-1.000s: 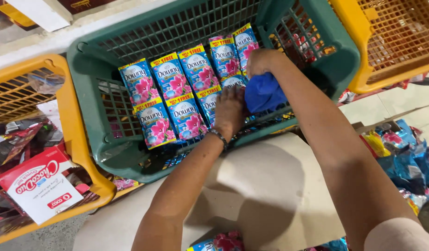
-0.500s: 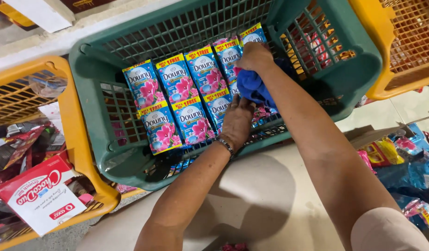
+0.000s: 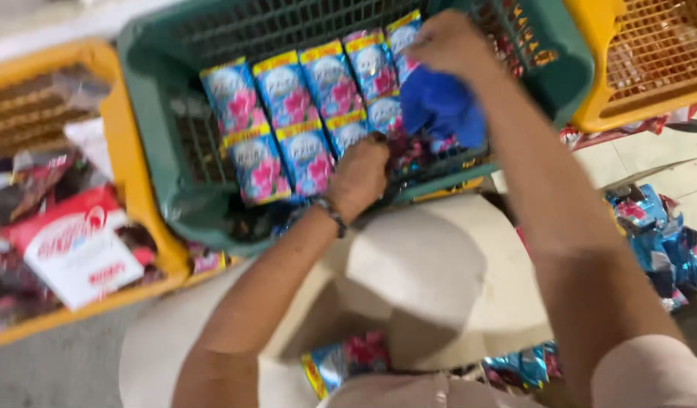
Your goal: Wiping fabric softener sachets with a cloth and organizing them into a plastic crate.
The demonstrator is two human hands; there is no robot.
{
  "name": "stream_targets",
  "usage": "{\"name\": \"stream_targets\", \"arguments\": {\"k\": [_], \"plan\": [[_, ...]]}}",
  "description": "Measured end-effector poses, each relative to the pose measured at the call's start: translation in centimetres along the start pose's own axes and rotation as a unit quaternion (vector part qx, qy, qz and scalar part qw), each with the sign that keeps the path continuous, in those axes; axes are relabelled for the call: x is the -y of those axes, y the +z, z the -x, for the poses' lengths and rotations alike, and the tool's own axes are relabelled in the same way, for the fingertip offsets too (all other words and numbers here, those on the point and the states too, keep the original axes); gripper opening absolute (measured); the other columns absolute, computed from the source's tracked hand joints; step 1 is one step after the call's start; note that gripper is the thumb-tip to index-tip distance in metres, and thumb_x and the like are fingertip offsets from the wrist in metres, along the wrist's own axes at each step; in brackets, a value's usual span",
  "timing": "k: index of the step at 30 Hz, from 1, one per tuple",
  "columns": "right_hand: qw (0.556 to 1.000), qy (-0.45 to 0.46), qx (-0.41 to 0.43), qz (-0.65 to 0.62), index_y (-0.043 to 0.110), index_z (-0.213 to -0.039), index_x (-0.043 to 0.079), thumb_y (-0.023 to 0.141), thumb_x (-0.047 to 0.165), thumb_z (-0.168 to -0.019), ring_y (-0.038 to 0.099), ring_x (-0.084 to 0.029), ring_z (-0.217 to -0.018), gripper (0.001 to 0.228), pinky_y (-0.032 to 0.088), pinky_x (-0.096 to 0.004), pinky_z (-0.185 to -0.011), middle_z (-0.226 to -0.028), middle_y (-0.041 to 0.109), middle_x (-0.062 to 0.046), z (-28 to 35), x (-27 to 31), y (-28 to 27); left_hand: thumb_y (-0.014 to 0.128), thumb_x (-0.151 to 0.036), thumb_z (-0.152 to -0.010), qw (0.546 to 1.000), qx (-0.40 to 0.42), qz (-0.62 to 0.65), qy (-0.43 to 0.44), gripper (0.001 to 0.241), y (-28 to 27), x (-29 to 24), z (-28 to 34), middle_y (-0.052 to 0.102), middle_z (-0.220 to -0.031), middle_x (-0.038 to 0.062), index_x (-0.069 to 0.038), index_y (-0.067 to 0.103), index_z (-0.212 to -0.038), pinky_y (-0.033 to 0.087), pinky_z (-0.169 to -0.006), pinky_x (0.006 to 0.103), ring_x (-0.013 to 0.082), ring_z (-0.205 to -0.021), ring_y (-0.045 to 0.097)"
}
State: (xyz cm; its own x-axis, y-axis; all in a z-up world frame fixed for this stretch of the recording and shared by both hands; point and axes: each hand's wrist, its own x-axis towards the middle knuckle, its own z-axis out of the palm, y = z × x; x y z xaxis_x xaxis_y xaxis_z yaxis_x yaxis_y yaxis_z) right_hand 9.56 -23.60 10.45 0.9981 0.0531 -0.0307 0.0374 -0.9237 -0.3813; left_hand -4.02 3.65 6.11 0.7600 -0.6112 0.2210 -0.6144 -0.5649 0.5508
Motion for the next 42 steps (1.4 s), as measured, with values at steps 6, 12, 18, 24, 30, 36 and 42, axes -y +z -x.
{"name": "stream_targets", "arguments": {"k": [6,12,18,24,30,36,42], "plan": [[0.987,0.009,0.062,-0.148,0.072,-0.116,0.009,0.063,0.047,-0.110,0.064,-0.013,-0.087,0.039,0.051,-0.031,-0.079,-0.099,0.071,-0.005,17.2,3.0,-10.6,0.074,-0.014,-0.090,0.992,-0.031,0.108,0.064,0.019,-8.7,-3.6,9.8,0.066,-0.096,0.021,0.000,0.069,-0.102,0.052,-0.080,0.0499,0.0420,-0.095,0.064],[0.975,-0.029,0.081,-0.207,0.067,-0.120,0.004,0.057,0.032,-0.114,0.066,-0.013,-0.089,0.030,0.054,-0.029,-0.083,-0.093,0.069,-0.007,34.7,5.7,-13.0,0.073,-0.014,-0.096,0.986,-0.085,0.139,0.038,0.025,-12.7,-7.0,20.9,0.069,-0.115,0.019,0.001,0.069,-0.115,0.055,-0.088,0.0433,0.0374,-0.102,0.068],[0.965,-0.059,0.114,-0.229,0.069,-0.128,0.007,0.072,0.016,-0.092,0.070,-0.014,-0.093,0.038,0.055,-0.028,-0.083,-0.101,0.075,-0.005,43.8,14.6,-9.3,0.078,-0.020,-0.084,0.990,0.084,0.101,-0.050,0.029,-11.0,-10.7,28.2,0.070,-0.106,0.021,0.003,0.071,-0.099,0.053,-0.082,0.0469,0.0414,-0.095,0.066],[0.967,-0.099,0.115,-0.206,0.072,-0.119,0.008,0.078,0.021,-0.088,0.071,-0.012,-0.085,0.035,0.056,-0.029,-0.076,-0.096,0.076,-0.007,45.0,19.5,-1.8,0.073,-0.013,-0.075,0.972,0.224,-0.028,-0.068,0.015,-8.1,-11.3,29.9,0.073,-0.095,0.018,-0.001,0.071,-0.083,0.055,-0.088,0.0455,0.0360,-0.094,0.070],[0.958,-0.073,0.124,-0.249,0.070,-0.121,0.004,0.077,0.020,-0.090,0.069,-0.014,-0.086,0.036,0.055,-0.029,-0.076,-0.097,0.074,-0.008,44.9,19.4,-0.9,0.063,-0.032,-0.097,0.947,0.271,0.131,-0.111,0.026,-10.0,-12.2,30.1,0.067,-0.082,0.011,-0.007,0.068,-0.093,0.052,-0.068,0.0427,0.0260,-0.073,0.067],[0.945,-0.109,0.168,-0.259,0.069,-0.123,0.002,0.079,0.022,-0.086,0.066,-0.013,-0.094,0.043,0.054,-0.028,-0.079,-0.105,0.073,-0.009,43.7,19.4,-0.2,0.056,-0.032,-0.110,0.879,0.206,0.414,-0.119,0.031,-11.4,-10.7,30.2,0.052,-0.076,-0.003,-0.005,0.060,-0.096,0.045,-0.064,0.0265,0.0052,-0.072,0.047],[0.860,-0.047,0.261,-0.437,0.069,-0.123,0.000,0.066,0.021,-0.099,0.063,-0.005,-0.094,0.032,0.053,-0.025,-0.084,-0.104,0.073,0.001,43.0,17.9,2.1,0.057,-0.030,-0.108,0.870,0.152,0.448,-0.138,0.026,-12.1,-11.1,28.3,0.056,-0.077,-0.007,-0.007,0.062,-0.098,0.045,-0.062,0.0220,0.0006,-0.071,0.048]]}}
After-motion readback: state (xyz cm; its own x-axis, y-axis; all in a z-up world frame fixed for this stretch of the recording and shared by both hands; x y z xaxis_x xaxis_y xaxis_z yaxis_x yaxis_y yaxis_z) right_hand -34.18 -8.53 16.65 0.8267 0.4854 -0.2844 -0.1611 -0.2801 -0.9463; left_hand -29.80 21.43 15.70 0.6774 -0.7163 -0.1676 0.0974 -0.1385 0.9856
